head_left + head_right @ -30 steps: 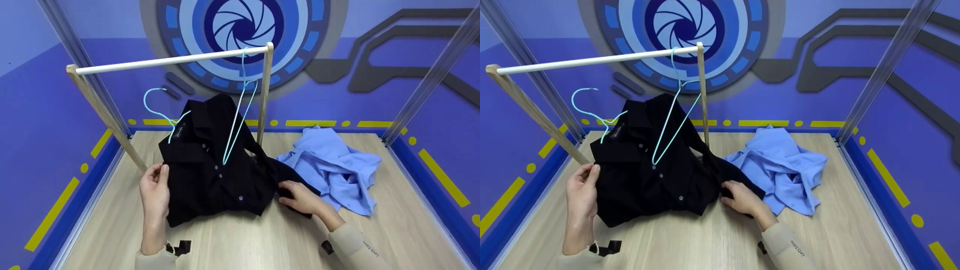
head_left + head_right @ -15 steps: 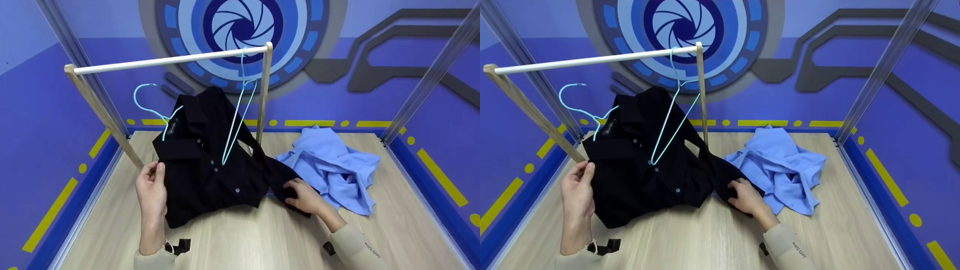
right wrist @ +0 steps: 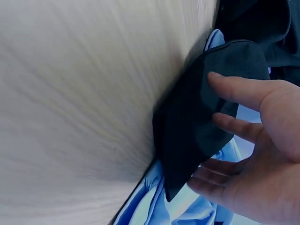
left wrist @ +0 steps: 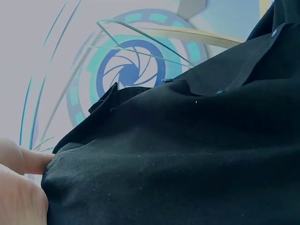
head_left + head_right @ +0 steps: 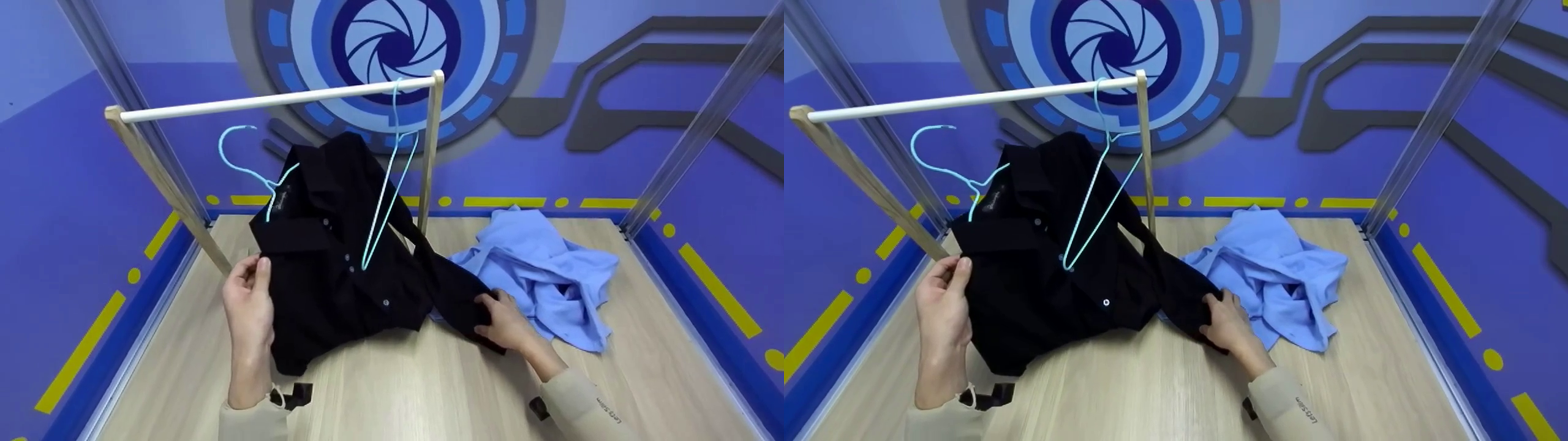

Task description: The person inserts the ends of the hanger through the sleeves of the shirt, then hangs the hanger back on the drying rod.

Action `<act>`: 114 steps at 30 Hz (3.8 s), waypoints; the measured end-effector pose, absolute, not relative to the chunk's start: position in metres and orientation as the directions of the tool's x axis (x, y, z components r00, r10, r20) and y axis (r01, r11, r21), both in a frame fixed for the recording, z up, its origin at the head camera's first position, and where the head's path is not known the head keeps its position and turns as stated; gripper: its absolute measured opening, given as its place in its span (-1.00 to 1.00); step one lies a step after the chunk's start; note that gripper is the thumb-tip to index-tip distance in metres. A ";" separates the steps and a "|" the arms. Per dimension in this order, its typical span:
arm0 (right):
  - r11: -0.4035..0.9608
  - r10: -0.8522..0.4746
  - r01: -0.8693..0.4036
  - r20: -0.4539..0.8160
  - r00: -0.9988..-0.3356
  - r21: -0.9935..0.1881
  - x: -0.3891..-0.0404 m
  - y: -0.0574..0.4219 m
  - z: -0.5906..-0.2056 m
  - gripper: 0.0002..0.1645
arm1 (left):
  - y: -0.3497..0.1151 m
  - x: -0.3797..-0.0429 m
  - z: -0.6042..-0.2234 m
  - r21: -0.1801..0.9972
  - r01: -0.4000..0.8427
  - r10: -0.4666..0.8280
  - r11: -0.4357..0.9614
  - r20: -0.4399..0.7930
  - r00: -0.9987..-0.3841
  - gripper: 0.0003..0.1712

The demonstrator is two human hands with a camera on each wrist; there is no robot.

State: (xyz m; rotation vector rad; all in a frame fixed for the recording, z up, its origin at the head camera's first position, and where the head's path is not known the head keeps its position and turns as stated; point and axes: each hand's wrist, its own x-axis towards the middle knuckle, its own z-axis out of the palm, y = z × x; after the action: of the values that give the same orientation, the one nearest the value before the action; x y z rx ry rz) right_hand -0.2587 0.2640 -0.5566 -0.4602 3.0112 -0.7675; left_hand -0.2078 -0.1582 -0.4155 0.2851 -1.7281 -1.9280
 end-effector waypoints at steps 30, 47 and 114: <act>0.733 -0.406 -0.404 0.125 -0.905 -0.548 -0.261 0.248 -0.556 -0.47 | -0.155 -0.222 -0.395 0.960 0.276 -0.476 -0.054 0.218 -0.852 -0.75; 0.661 -0.504 -0.511 0.179 -0.845 -0.550 -0.262 0.236 -0.550 -0.40 | -0.158 -0.228 -0.376 0.966 0.252 -0.459 -0.053 0.200 -0.866 -0.72; 0.692 -0.664 -0.585 -0.055 -0.746 -0.422 -0.252 0.181 -0.565 -0.29 | -0.119 -0.210 -0.387 0.566 0.640 -0.553 0.520 0.794 -0.253 -0.92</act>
State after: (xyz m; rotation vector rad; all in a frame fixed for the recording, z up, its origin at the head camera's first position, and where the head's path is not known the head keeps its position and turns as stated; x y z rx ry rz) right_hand -0.2519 0.1813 -0.5649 -1.0080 2.6991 -0.5696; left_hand -0.2097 -0.1192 -0.3865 -0.0804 -1.4370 -1.1282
